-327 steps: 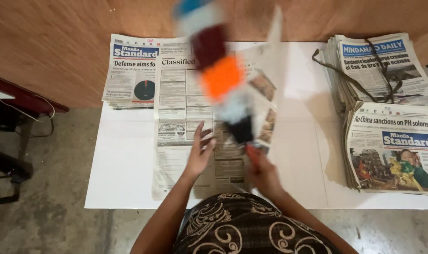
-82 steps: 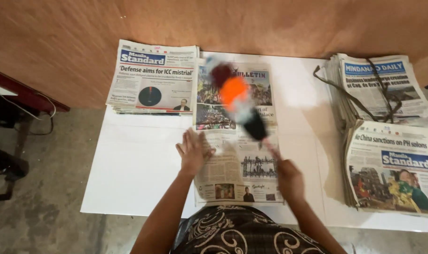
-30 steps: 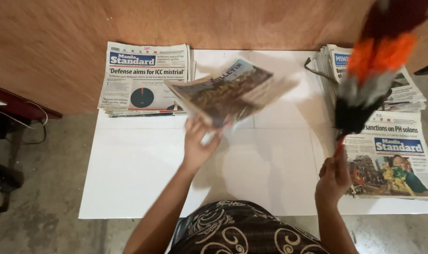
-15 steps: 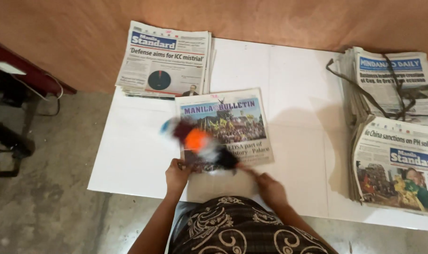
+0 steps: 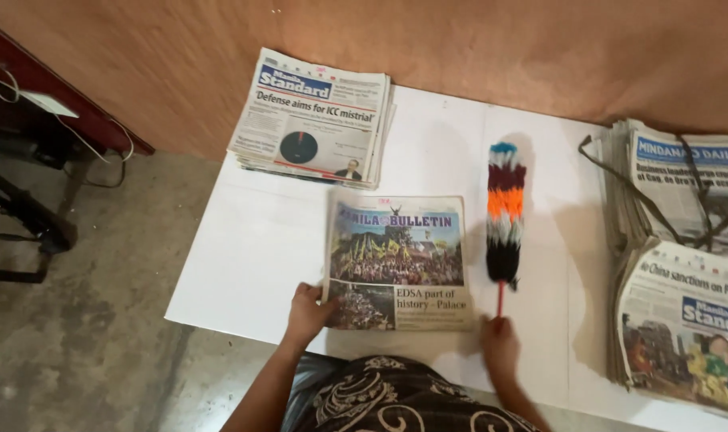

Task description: Dusting every page of multiple newspapers using a colorful duster.

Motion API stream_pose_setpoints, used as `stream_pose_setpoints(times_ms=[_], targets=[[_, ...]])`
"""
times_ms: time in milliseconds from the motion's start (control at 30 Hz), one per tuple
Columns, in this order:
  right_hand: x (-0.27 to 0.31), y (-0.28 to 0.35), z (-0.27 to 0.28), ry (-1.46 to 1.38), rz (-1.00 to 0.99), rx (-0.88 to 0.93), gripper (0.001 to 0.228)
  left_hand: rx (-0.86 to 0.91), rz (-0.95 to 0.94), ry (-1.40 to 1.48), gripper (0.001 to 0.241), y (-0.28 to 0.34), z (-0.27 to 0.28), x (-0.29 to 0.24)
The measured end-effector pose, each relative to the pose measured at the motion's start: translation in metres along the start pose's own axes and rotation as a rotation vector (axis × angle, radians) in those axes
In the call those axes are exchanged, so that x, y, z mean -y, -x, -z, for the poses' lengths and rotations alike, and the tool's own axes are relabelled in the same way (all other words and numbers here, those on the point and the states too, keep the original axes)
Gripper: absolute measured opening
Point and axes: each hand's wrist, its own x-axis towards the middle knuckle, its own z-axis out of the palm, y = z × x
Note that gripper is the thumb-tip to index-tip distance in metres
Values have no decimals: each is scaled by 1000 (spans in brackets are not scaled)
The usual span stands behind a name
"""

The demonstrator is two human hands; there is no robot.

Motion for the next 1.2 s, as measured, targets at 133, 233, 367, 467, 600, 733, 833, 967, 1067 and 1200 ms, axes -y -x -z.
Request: stream_pose_setpoints(times_ms=[133,233,367,467,600,733,833,967,1067,1200], targets=[[48,51,-27,-121,60,55,32,52,-153,108,30,22,35,-47],[68,65,-46,-234,74,82,26,45,-235,154,19,9,63,-50],[139,66,-45,-115,54,80,26,-28,-262,559,18,-14,114,-51],[189,58,-57,-242,219,4,24,-89,-198,748,24,-42,147,-52],[288,47,-65,-205,286,-19,18,-130,-256,821,28,-103,187,-50],[343,23,-103,-208,346,-82,38,-97,-268,865,38,-196,221,-46],[358,-9,-151,-71,464,-100,64,-206,-362,547,49,-277,226,-30],[366,-24,-199,-88,384,71,84,-281,-451,-253,109,-353,207,11],[372,-29,-219,102,183,75,34,-18,-402,-329,140,-342,222,-11],[355,-36,-234,206,230,-83,35,209,-395,-582,153,-324,244,-42]])
